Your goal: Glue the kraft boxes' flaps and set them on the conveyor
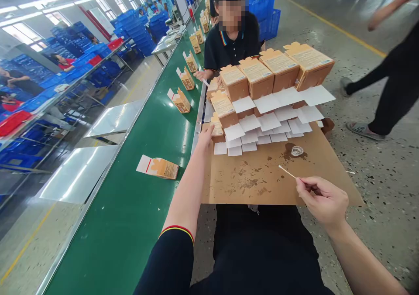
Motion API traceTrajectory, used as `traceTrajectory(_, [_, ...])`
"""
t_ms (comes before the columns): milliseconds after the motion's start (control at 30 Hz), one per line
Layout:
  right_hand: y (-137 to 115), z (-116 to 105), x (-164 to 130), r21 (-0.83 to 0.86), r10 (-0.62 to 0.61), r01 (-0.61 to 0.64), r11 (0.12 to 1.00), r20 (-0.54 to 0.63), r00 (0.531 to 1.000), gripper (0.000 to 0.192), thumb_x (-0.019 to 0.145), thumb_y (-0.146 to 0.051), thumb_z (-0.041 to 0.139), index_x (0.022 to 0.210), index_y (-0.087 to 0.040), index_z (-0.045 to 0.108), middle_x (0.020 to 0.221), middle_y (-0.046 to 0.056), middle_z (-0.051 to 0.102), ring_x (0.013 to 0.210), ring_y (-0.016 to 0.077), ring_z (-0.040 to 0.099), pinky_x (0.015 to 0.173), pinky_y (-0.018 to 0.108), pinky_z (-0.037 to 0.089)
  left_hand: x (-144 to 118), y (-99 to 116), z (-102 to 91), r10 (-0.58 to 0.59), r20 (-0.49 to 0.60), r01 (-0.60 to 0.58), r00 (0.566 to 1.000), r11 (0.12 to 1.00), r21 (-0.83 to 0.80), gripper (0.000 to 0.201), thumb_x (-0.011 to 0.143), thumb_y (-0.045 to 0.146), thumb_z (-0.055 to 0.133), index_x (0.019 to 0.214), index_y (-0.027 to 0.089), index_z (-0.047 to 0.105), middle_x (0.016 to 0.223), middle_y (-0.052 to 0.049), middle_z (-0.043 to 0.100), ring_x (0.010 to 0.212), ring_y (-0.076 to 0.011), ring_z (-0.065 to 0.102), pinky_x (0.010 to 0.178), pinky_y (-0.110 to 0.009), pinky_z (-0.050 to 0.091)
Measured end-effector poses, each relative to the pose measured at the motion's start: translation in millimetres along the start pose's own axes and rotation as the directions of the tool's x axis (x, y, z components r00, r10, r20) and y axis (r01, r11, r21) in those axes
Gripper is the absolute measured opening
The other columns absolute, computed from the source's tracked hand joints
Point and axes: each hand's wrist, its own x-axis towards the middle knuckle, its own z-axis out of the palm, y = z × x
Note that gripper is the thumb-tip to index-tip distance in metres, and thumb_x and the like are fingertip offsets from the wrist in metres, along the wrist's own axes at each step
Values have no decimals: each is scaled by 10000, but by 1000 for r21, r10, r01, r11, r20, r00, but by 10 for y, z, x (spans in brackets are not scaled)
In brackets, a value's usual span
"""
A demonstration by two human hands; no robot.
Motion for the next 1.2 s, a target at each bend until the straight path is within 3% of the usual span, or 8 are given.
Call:
traceTrajectory(67, [-12, -35, -10, 0, 0, 0, 1000, -27, 1000, 301, 1005, -447, 785, 786, -241, 785, 628, 57, 714, 483, 198, 636, 464, 354, 574, 61, 9, 85, -56, 31, 56, 998, 998, 5, 394, 806, 488, 910, 987, 161, 786, 1200, -263, 799, 1208, -466, 770, 1072, -602, 590])
traceTrajectory(167, [4, -130, -24, -5, 4, -4, 1000, -67, 998, 261, 1005, -414, 791, 801, -253, 778, 629, 42, 706, 478, 199, 635, 475, 358, 584, -111, -81, -87, -71, 34, 72, 997, 997, -31, 419, 854, 502, 862, 1102, 169, 804, 1267, -238, 813, 1258, -431, 779, 1121, -587, 595])
traceTrajectory(267, [-5, -197, -50, -3, 14, -15, 1000, -58, 998, 222, 999, -364, 796, 809, -253, 773, 628, 27, 704, 468, 187, 628, 471, 341, 566, -518, -261, -486, -54, -19, 51, 998, 989, -137, 443, 885, 497, 832, 1208, 198, 776, 1333, -186, 808, 1313, -378, 768, 1143, -559, 615])
traceTrajectory(400, [-146, -36, -144, 67, 8, -16, 998, 118, 993, 192, 1009, -302, 769, 821, -267, 772, 655, 9, 719, 502, 178, 641, 489, 319, 555, -1296, -577, -831, -74, 53, 87, 996, 937, -339, 595, 780, 446, 960, 1294, 238, 744, 1476, -160, 759, 1365, -378, 746, 1105, -534, 658])
traceTrajectory(533, [-304, 477, -298, 147, -86, 42, 988, 306, 948, 234, 1022, -222, 690, 795, -259, 735, 655, -16, 696, 527, 136, 613, 526, 262, 520, -1812, -723, -713, -77, 142, 121, 987, 933, -339, 777, 671, 482, 1058, 1322, 228, 720, 1455, -182, 765, 1370, -387, 743, 1159, -565, 619])
traceTrajectory(700, [-266, 981, -491, 180, -147, 72, 981, 454, 879, 271, 1004, -174, 615, 742, -243, 630, 634, -24, 628, 554, 127, 570, 562, 246, 479, -1861, -667, -557, -51, 151, 98, 987, 944, -316, 770, 629, 507, 1087, 1230, 209, 708, 1359, -182, 789, 1338, -379, 756, 1190, -580, 586])
traceTrajectory(967, [-122, 959, -526, 135, -152, 93, 987, 544, 825, 276, 1012, -176, 597, 745, -248, 616, 654, -20, 622, 585, 141, 573, 598, 265, 480, -1903, -685, -551, -39, 98, 67, 994, 954, -292, 795, 615, 499, 1092, 1241, 229, 683, 1304, -156, 801, 1278, -360, 776, 1149, -567, 610])
traceTrajectory(1200, [-60, 922, -369, 109, -83, 43, 993, 398, 914, 251, 1013, -215, 615, 773, -253, 676, 702, 9, 709, 620, 161, 654, 629, 274, 557, -2072, -725, -476, 52, 35, -44, 998, 979, -197, 829, 628, 480, 1086, 1299, 253, 654, 1366, -145, 772, 1320, -348, 755, 1158, -517, 604])
